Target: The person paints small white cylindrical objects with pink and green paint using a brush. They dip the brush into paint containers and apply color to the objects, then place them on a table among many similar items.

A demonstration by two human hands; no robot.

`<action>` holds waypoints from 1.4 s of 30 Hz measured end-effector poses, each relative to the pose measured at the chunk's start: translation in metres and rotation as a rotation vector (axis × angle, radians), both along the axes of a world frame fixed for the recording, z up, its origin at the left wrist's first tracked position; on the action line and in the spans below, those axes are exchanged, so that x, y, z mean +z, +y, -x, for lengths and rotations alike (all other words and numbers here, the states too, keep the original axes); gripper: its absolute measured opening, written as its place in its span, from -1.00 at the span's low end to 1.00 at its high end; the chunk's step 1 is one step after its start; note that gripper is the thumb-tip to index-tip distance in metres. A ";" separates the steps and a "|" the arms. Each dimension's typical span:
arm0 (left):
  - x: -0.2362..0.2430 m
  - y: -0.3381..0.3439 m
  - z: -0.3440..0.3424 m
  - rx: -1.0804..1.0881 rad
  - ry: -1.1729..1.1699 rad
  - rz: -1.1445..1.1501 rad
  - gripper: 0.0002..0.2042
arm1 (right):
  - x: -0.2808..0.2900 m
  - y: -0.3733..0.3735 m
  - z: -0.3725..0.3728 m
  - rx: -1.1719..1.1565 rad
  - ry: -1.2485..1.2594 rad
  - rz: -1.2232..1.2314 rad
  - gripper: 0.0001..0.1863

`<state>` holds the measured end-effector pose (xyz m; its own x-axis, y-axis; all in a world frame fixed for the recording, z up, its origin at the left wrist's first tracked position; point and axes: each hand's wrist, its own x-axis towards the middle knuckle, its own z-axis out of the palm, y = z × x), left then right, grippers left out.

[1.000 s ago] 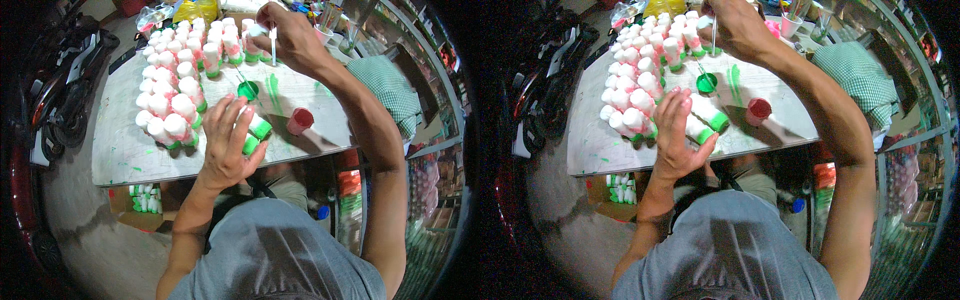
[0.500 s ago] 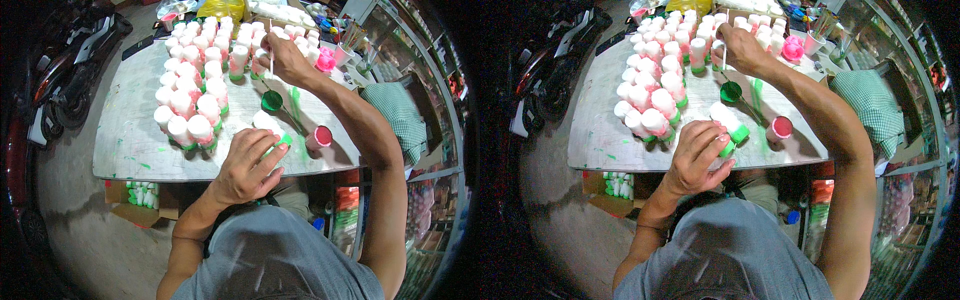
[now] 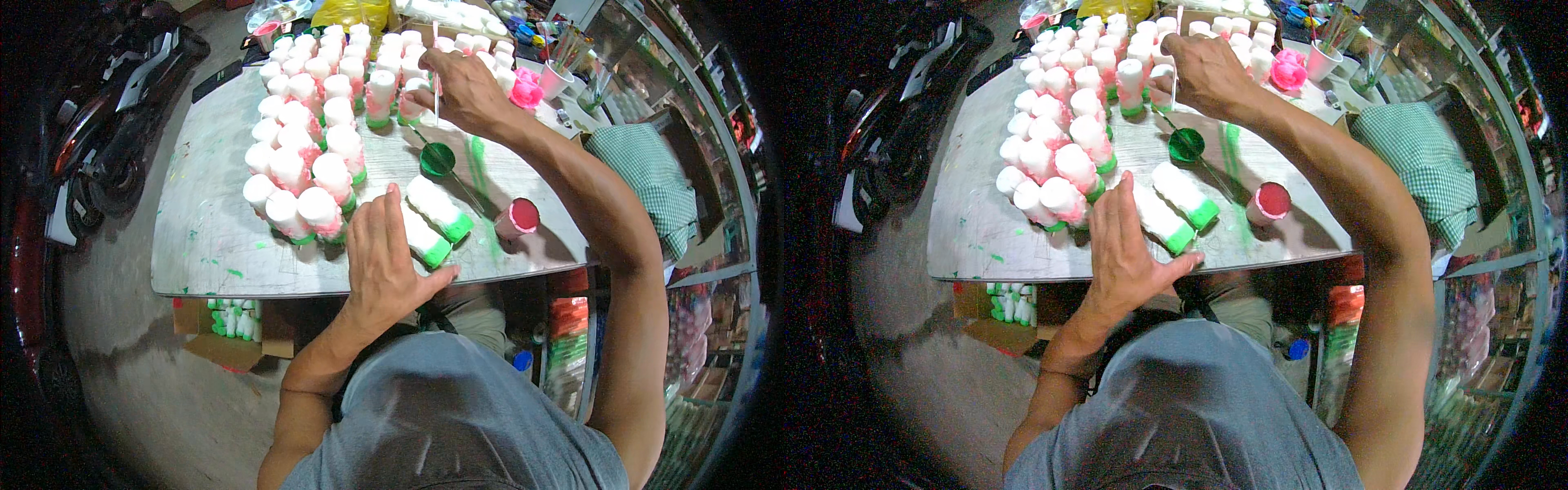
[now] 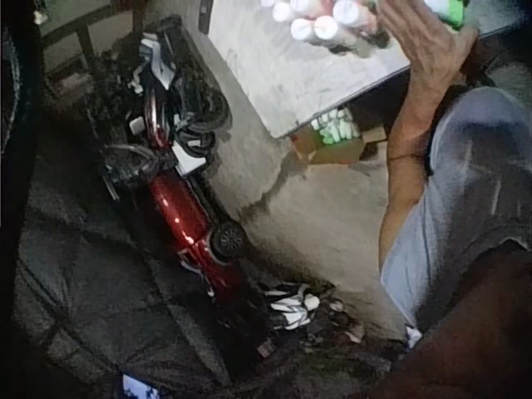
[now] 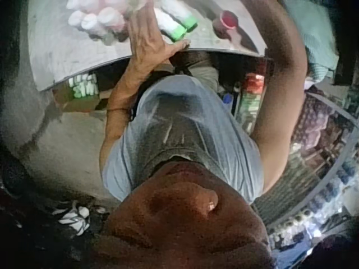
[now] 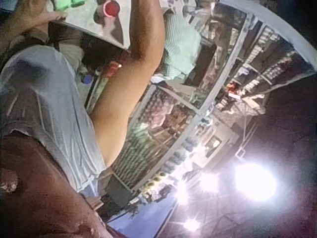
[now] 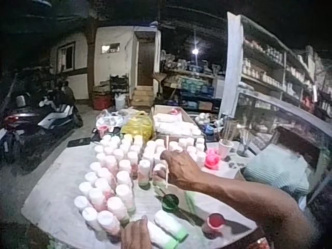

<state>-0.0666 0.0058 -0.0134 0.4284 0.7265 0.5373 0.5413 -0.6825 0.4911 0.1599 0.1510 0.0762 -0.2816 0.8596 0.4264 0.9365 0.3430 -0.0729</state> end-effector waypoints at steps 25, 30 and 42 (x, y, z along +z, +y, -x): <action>0.004 -0.006 -0.031 -0.416 -0.450 0.159 0.08 | -0.005 -0.220 -0.061 -0.058 0.144 0.099 -0.85; 0.001 -0.006 -0.030 -0.439 -0.410 0.222 0.21 | -0.010 -0.221 -0.065 -0.192 0.439 0.226 -0.82; 0.008 -0.006 -0.046 -0.481 -0.363 0.163 0.18 | -0.037 -0.246 -0.077 -0.352 0.910 -0.122 -0.74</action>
